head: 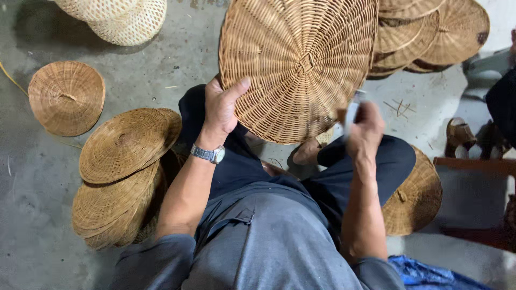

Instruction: The person sits on the floor and uses shears to trim excess woven strands from the center of round wicker baskets. They handle each basket individually, rotating it to access different areas, and place the trimmed baskets into a stack.

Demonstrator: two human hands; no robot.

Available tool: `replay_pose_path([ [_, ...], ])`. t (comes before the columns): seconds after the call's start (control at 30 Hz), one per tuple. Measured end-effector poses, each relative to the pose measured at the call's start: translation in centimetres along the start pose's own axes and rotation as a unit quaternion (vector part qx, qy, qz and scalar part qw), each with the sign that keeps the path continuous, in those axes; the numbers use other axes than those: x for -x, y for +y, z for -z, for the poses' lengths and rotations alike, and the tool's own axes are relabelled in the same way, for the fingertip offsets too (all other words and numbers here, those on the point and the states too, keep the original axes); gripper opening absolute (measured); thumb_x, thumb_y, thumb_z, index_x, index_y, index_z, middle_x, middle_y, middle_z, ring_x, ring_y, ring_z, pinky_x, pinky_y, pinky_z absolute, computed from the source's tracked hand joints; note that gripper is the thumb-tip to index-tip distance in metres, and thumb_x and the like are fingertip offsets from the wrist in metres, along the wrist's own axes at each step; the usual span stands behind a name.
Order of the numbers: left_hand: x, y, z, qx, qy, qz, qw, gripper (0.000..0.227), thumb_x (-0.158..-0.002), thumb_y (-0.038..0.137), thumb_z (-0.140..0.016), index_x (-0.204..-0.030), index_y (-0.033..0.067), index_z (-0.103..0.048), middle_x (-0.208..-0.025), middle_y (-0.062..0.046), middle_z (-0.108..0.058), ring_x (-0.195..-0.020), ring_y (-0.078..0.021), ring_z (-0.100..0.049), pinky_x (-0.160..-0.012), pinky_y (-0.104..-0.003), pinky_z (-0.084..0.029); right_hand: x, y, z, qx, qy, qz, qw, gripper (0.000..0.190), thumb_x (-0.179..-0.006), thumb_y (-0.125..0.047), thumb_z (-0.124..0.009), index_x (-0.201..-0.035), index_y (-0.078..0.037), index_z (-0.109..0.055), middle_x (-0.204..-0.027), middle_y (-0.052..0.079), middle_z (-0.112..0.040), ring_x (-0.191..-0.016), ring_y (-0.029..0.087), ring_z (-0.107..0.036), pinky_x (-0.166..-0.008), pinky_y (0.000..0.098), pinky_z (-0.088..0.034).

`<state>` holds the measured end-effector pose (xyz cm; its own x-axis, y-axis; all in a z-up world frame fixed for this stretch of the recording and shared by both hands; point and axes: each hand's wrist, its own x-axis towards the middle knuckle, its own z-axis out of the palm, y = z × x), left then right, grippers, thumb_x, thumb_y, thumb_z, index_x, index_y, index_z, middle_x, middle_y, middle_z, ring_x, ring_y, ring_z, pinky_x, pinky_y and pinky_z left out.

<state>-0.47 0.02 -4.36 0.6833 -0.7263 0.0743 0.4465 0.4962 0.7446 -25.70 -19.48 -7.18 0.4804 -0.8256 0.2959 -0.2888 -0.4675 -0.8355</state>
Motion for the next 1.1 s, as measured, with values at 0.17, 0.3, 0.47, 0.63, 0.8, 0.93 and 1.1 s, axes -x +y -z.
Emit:
replay_pose_path([
  [0.17,0.7,-1.7,-2.3,-0.039,-0.012,0.020,0.999,0.025,-0.096,-0.002,-0.073,-0.120,-0.0023,-0.070,-0.114,-0.011,-0.075,-0.096,-0.0164,-0.072,-0.088,-0.033,-0.061,-3.5,-8.3,-1.6,0.080,-0.122,0.066,0.987,0.038,-0.090,-0.027,-0.086,-0.087,0.004,-0.064,-0.062,0.010,-0.059,-0.053,0.017,-0.053,-0.050,0.0356,-0.043],
  [0.3,1.3,-2.0,-2.6,-0.073,-0.019,0.016,0.997,0.021,-0.097,-0.003,-0.073,-0.119,-0.0030,-0.070,-0.111,-0.011,-0.076,-0.094,-0.0147,-0.072,-0.087,-0.031,-0.061,-5.2,-11.2,-2.5,0.102,-0.098,0.115,0.983,0.036,-0.096,-0.024,-0.082,-0.085,0.004,-0.062,-0.063,0.010,-0.059,-0.051,0.016,-0.055,-0.051,0.0342,-0.046],
  [0.47,1.4,-1.9,-2.1,-0.053,0.004,0.019,0.998,0.022,-0.096,-0.004,-0.072,-0.119,-0.0030,-0.070,-0.111,-0.010,-0.076,-0.093,-0.0135,-0.071,-0.087,-0.030,-0.061,-4.3,-11.6,-2.4,0.055,-0.164,0.143,0.975,0.026,-0.093,-0.022,-0.078,-0.094,0.003,-0.070,-0.062,0.009,-0.061,-0.052,0.017,-0.057,-0.049,0.0352,-0.046],
  [0.63,1.3,-1.8,-2.1,-0.074,0.005,0.017,0.997,0.022,-0.098,-0.005,-0.070,-0.119,-0.0030,-0.070,-0.111,-0.010,-0.076,-0.093,-0.0132,-0.071,-0.086,-0.029,-0.061,-5.0,-11.3,-2.5,0.094,-0.188,0.052,0.976,0.026,-0.092,-0.023,-0.075,-0.087,0.002,-0.068,-0.058,0.009,-0.061,-0.047,0.016,-0.054,-0.045,0.0374,-0.043],
  [0.8,1.1,-1.7,-2.0,-0.091,-0.007,0.000,0.996,0.024,-0.097,-0.005,-0.069,-0.121,-0.0011,-0.069,-0.112,-0.009,-0.076,-0.095,-0.0136,-0.072,-0.087,-0.029,-0.061,-4.7,-11.2,-2.6,0.077,-0.178,0.047,0.980,0.031,-0.092,-0.024,-0.077,-0.082,0.003,-0.066,-0.057,0.009,-0.060,-0.046,0.016,-0.053,-0.044,0.0361,-0.043],
  [0.93,0.8,-1.6,-1.5,-0.047,0.003,-0.004,0.999,0.023,-0.098,-0.003,-0.072,-0.121,-0.0039,-0.070,-0.113,-0.011,-0.076,-0.096,-0.0165,-0.072,-0.089,-0.033,-0.060,-3.9,-10.1,-2.8,0.065,-0.235,0.152,0.958,0.023,-0.093,-0.022,-0.075,-0.088,0.000,-0.071,-0.064,0.009,-0.063,-0.053,0.015,-0.059,-0.049,0.0359,-0.046],
  [1.1,0.7,-0.4,0.7,-0.024,0.016,-0.028,0.999,0.029,-0.099,0.003,-0.074,-0.126,-0.0039,-0.068,-0.119,-0.011,-0.074,-0.103,-0.0195,-0.070,-0.096,-0.035,-0.057,-2.5,-6.5,-0.3,0.019,-0.178,0.010,0.984,0.029,-0.099,-0.024,-0.076,-0.090,0.002,-0.065,-0.072,0.009,-0.061,-0.065,0.014,-0.053,-0.055,0.0352,-0.046],
])
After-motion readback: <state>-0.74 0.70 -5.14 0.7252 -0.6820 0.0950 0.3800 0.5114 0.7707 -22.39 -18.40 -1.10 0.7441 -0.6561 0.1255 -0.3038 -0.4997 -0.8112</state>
